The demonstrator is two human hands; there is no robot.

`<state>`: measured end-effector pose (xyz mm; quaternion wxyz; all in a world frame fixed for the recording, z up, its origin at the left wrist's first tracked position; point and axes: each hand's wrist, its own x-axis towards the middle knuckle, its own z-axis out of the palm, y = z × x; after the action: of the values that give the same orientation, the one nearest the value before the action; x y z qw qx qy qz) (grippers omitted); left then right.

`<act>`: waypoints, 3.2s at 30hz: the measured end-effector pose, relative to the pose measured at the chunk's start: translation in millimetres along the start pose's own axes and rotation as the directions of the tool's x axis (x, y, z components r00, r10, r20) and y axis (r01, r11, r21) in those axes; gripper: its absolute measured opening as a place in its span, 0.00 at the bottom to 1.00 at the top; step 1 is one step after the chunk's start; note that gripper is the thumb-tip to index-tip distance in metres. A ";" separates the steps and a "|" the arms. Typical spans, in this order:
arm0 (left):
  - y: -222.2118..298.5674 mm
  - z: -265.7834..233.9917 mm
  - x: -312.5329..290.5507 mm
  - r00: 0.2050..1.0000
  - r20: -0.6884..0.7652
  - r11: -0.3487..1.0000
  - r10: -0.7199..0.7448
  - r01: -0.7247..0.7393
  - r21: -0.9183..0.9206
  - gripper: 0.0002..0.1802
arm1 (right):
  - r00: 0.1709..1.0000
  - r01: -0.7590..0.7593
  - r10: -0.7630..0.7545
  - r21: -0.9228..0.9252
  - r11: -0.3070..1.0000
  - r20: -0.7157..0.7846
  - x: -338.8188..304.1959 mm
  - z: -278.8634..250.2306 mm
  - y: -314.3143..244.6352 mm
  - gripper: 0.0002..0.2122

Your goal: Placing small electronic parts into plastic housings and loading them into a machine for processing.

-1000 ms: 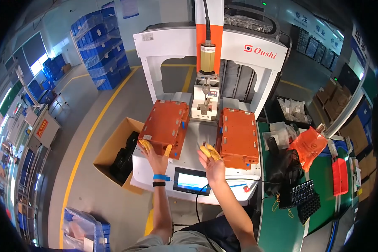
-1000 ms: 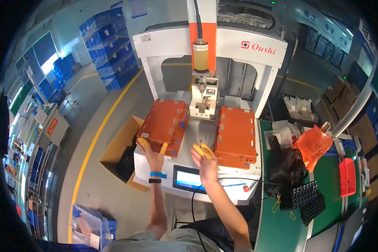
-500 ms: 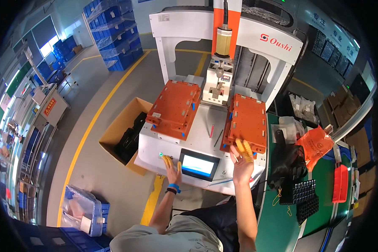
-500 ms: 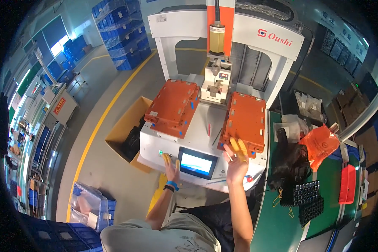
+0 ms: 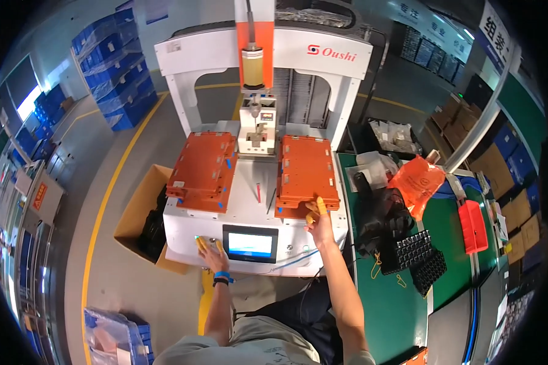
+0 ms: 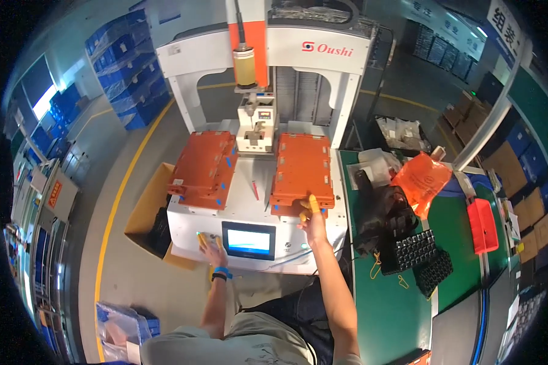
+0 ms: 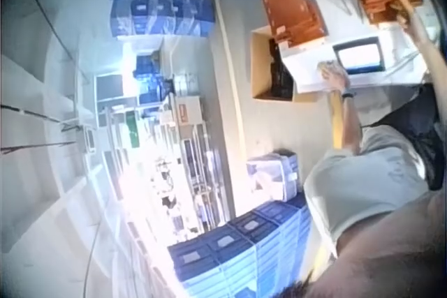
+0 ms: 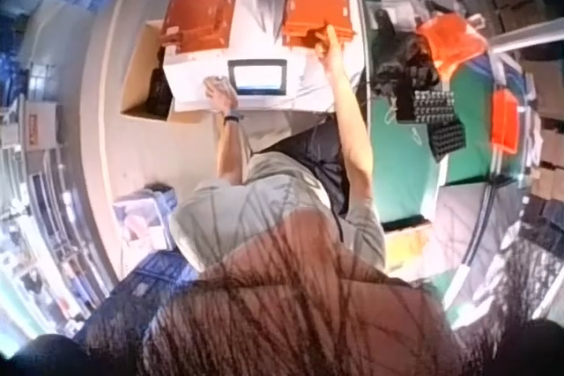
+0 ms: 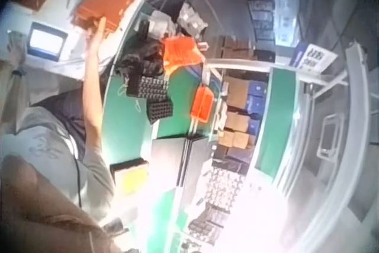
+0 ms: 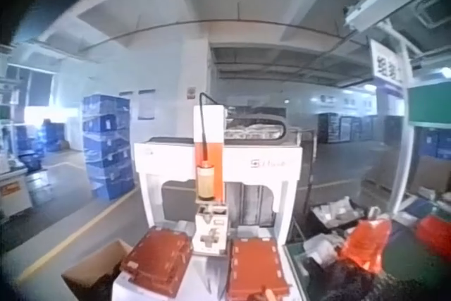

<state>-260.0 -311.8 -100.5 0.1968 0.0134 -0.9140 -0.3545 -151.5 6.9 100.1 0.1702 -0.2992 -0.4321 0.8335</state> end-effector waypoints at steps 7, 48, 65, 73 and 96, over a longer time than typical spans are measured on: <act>8.1 4.0 1.0 0.999 -0.053 0.999 -0.012 0.013 0.032 0.37 | 0.991 -0.133 0.107 0.430 0.893 0.084 12.7 15.9 -8.1 0.17; 307.6 -147.1 -225.4 -0.306 0.237 0.299 0.922 0.175 -0.938 0.64 | 0.493 0.855 -0.342 0.375 0.357 -0.800 -365.6 -124.6 68.9 0.25; 331.2 -80.8 -358.1 -0.403 0.304 0.286 0.863 -0.104 -0.952 0.34 | 0.260 0.959 -0.153 0.236 0.160 -0.953 -381.7 -235.5 126.3 0.12; 348.5 -42.1 -374.6 -0.318 0.162 0.128 0.934 -0.124 -0.984 0.29 | 0.543 0.664 -0.179 0.289 0.689 -0.821 -408.0 -198.1 136.3 0.19; 346.0 -93.8 -327.8 -0.205 0.230 0.234 0.951 -0.005 -0.972 0.27 | -0.416 0.907 0.097 -0.405 0.119 -0.904 -531.0 -89.0 210.7 0.18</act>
<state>116.7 -59.3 73.7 -0.2828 -0.7257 -0.4424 -0.4447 305.9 -345.8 73.7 0.9083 -0.3529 0.1098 0.1959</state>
